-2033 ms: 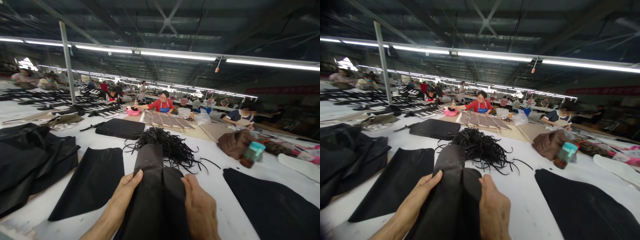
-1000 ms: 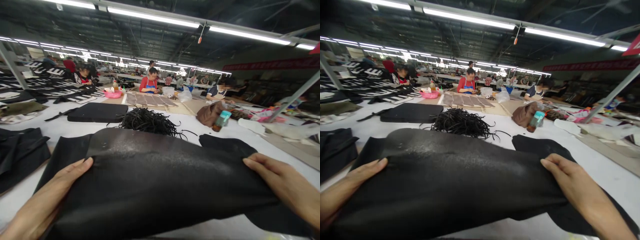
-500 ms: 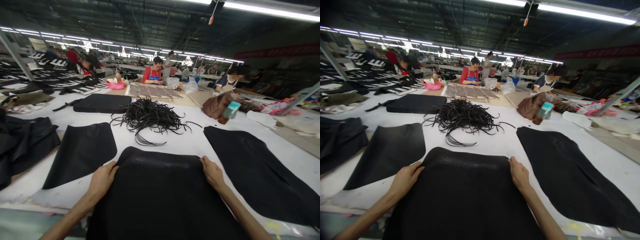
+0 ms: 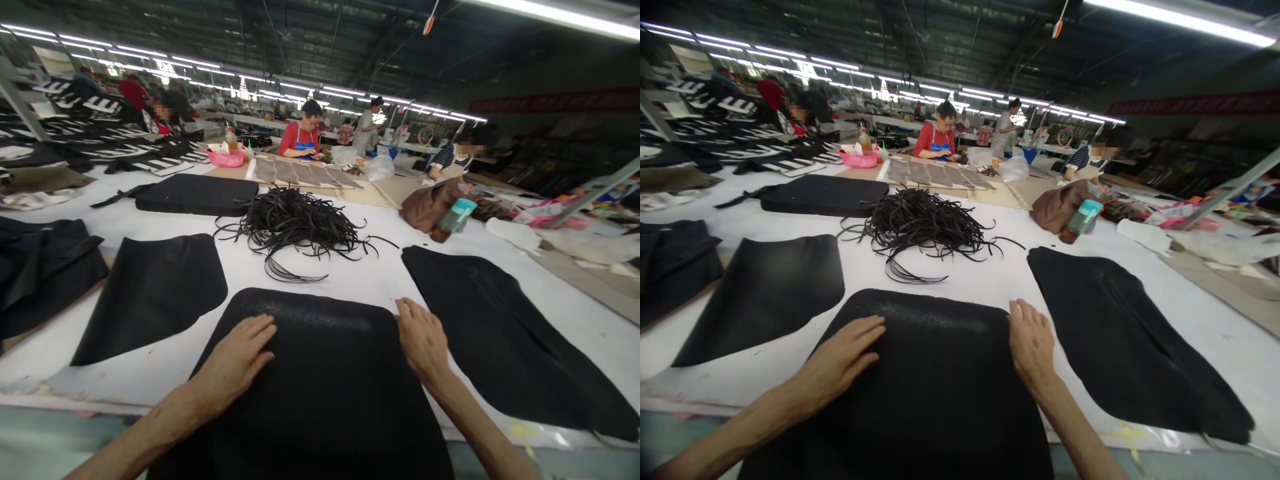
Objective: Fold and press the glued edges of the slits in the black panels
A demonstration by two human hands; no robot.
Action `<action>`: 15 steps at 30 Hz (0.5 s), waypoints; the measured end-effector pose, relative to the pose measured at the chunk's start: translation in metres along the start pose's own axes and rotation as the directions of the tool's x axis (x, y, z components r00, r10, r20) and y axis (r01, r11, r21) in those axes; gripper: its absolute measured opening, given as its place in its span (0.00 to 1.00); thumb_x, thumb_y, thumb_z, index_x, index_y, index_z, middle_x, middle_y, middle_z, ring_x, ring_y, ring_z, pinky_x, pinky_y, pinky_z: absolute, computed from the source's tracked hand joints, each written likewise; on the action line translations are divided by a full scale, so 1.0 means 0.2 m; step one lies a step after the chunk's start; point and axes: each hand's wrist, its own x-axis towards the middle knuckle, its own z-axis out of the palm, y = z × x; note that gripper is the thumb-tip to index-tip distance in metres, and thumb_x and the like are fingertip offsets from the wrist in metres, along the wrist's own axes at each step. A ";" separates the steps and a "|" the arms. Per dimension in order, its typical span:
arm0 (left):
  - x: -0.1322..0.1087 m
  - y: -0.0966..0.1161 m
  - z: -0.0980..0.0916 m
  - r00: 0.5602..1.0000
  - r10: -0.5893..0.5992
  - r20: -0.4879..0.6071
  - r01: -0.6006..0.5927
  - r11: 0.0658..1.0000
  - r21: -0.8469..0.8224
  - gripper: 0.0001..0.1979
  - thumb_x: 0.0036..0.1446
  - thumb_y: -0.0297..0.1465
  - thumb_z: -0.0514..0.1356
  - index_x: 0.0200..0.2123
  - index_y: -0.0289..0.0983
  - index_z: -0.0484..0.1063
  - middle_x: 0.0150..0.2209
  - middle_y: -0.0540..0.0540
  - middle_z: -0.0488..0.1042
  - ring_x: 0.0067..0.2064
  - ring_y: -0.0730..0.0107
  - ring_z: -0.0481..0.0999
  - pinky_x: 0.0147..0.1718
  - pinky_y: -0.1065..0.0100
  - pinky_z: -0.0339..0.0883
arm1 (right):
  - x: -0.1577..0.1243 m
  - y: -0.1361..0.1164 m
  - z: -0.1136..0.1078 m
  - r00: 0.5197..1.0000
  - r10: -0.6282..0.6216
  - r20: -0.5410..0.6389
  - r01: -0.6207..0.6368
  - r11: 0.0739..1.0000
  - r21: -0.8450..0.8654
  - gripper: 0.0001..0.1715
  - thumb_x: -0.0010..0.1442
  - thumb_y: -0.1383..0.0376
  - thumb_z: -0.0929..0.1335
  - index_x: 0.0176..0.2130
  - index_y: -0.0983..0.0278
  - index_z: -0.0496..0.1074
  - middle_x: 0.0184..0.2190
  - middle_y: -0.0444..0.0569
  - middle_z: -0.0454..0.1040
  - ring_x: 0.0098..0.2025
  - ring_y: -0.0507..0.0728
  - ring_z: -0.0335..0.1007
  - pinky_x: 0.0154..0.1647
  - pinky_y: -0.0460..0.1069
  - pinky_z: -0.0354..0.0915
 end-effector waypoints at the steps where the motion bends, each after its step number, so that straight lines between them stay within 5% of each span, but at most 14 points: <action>1: -0.02 0.03 0.01 0.992 0.047 0.116 -0.039 0.997 -0.063 0.23 0.53 0.42 0.58 0.53 0.45 0.65 0.58 0.45 0.60 0.60 0.56 0.58 0.60 0.55 0.46 | -0.05 -0.08 -0.03 0.995 -0.090 0.050 0.086 0.993 0.081 0.21 0.62 0.65 0.59 0.53 0.69 0.64 0.54 0.60 0.64 0.55 0.64 0.59 0.53 0.58 0.55; 4: -0.10 0.06 0.04 0.921 0.101 0.377 -0.100 0.995 -0.024 0.40 0.46 0.53 0.57 0.60 0.44 0.51 0.63 0.42 0.46 0.64 0.52 0.45 0.61 0.49 0.36 | -0.23 -0.30 -0.06 0.875 -0.420 0.240 0.305 0.864 0.401 0.33 0.55 0.51 0.66 0.58 0.59 0.59 0.58 0.52 0.60 0.59 0.62 0.54 0.59 0.59 0.50; 8: -0.21 0.02 0.06 0.873 0.077 0.481 -0.162 0.977 0.138 0.49 0.42 0.58 0.55 0.62 0.41 0.42 0.64 0.39 0.39 0.65 0.50 0.38 0.61 0.46 0.33 | -0.44 -0.38 0.01 0.759 -0.619 0.202 0.481 0.742 0.468 0.57 0.39 0.40 0.70 0.61 0.56 0.51 0.61 0.55 0.54 0.60 0.70 0.51 0.59 0.65 0.46; 12: -0.32 -0.05 0.15 0.874 0.027 0.486 -0.213 0.920 0.331 0.54 0.38 0.46 0.67 0.62 0.47 0.37 0.65 0.42 0.37 0.64 0.47 0.38 0.59 0.40 0.34 | -0.52 -0.32 0.12 0.691 -0.722 -0.024 0.715 0.679 0.169 0.54 0.41 0.43 0.71 0.61 0.60 0.54 0.58 0.54 0.60 0.56 0.68 0.56 0.61 0.63 0.40; 15: -0.39 -0.13 0.22 0.917 -0.041 0.397 -0.187 0.835 0.518 0.54 0.38 0.31 0.68 0.62 0.50 0.38 0.65 0.43 0.39 0.64 0.45 0.40 0.58 0.36 0.34 | -0.55 -0.28 0.16 0.686 -0.712 -0.148 0.719 0.695 -0.009 0.40 0.48 0.50 0.70 0.57 0.61 0.60 0.55 0.52 0.65 0.56 0.66 0.55 0.62 0.62 0.33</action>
